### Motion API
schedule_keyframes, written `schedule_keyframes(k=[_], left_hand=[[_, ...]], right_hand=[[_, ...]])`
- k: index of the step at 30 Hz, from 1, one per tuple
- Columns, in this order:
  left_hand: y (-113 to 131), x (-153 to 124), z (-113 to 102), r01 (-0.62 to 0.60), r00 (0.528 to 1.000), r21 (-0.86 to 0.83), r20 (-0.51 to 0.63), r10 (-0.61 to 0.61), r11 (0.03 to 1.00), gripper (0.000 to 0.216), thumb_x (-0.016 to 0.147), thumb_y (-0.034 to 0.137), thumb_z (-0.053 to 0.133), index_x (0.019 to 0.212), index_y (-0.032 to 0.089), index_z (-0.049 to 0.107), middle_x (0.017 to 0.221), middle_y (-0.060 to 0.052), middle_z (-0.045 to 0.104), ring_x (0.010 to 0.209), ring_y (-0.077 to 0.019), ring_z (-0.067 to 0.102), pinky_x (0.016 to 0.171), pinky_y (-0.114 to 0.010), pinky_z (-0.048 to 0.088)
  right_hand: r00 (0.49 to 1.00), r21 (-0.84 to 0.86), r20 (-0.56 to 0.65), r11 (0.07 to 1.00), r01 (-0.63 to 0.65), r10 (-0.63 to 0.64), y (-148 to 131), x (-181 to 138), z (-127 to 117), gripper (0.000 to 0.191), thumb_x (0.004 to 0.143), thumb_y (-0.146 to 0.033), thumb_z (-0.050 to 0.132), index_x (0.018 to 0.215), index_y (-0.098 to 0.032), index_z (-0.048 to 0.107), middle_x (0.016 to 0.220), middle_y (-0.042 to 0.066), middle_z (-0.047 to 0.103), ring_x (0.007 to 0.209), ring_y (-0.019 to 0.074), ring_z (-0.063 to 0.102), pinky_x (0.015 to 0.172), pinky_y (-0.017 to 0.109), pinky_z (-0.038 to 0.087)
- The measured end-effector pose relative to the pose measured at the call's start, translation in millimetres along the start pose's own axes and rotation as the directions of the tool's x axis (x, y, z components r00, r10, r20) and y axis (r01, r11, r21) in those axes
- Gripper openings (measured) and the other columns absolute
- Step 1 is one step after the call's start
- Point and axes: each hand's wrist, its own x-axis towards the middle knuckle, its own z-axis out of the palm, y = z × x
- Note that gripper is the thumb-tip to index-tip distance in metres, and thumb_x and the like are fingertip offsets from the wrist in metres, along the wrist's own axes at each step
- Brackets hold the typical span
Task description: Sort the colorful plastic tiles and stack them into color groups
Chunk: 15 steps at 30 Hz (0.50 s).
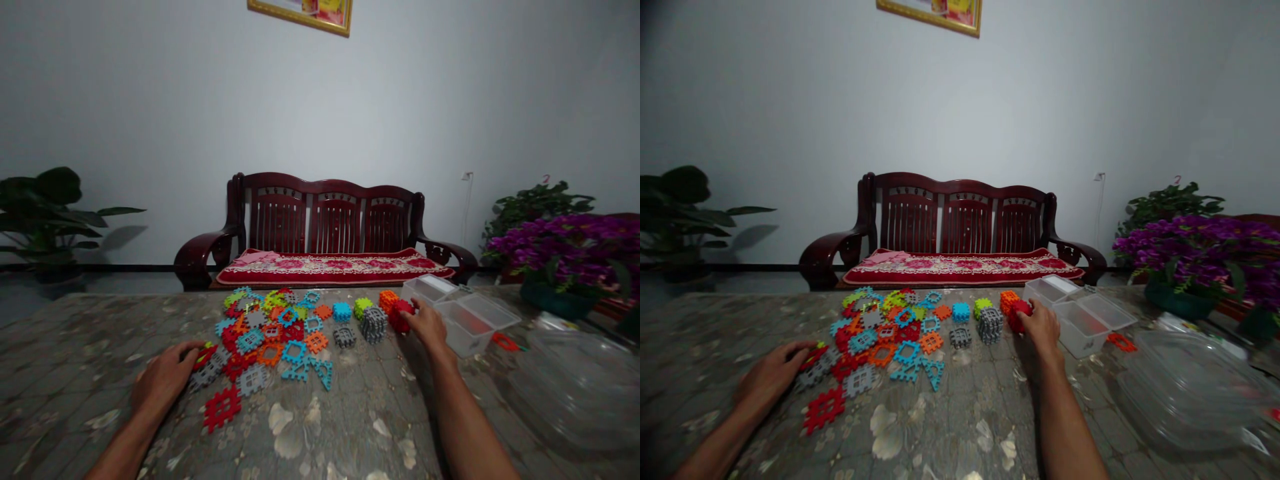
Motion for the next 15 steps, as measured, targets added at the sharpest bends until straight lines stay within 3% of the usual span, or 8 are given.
schedule_keyframes(k=[5,10,13,15], left_hand=[[9.0,-9.9,-6.0,0.001,1.000,-0.006,0.000,-0.001,1.000,0.039,0.095,0.035,0.047,0.111,0.028,0.081,0.124,-0.008,0.077,0.111,-0.0316,0.071,0.091,-0.042,0.055],[16.1,-16.7,-9.0,-0.028,0.999,-0.013,-0.019,0.028,1.000,0.034,0.094,0.033,0.051,0.110,0.029,0.081,0.120,-0.005,0.079,0.112,-0.0278,0.070,0.094,-0.038,0.052],[17.7,-18.3,-9.3,-0.028,0.999,-0.007,-0.024,0.028,1.000,0.033,0.094,0.033,0.052,0.109,0.030,0.081,0.121,-0.004,0.079,0.111,-0.0273,0.071,0.094,-0.037,0.052],[17.8,-18.8,-9.0,-0.023,1.000,-0.010,-0.021,0.023,1.000,0.033,0.094,0.032,0.052,0.109,0.030,0.081,0.121,-0.004,0.079,0.111,-0.0268,0.071,0.095,-0.037,0.052]], right_hand=[[0.995,0.017,-0.085,0.999,0.046,-0.044,-8.8,-1.0,-7.1,0.059,0.086,-0.046,0.060,0.137,-0.016,0.067,0.128,0.019,0.072,0.116,0.0371,0.066,0.095,0.045,0.051],[0.957,0.284,-0.166,0.918,0.276,-0.237,-50.9,-15.2,-6.9,0.043,0.088,-0.034,0.053,0.121,-0.018,0.075,0.121,0.013,0.075,0.111,0.0295,0.069,0.100,0.041,0.051],[0.889,0.476,-0.083,0.766,0.432,-0.450,-93.6,-47.7,7.8,0.038,0.088,-0.032,0.055,0.118,-0.020,0.075,0.117,0.010,0.077,0.108,0.0267,0.071,0.099,0.040,0.053],[0.787,0.520,0.017,0.678,0.520,-0.617,-123.3,-77.3,21.7,0.032,0.089,-0.029,0.057,0.112,-0.022,0.077,0.114,0.009,0.078,0.108,0.0270,0.071,0.099,0.042,0.053]])
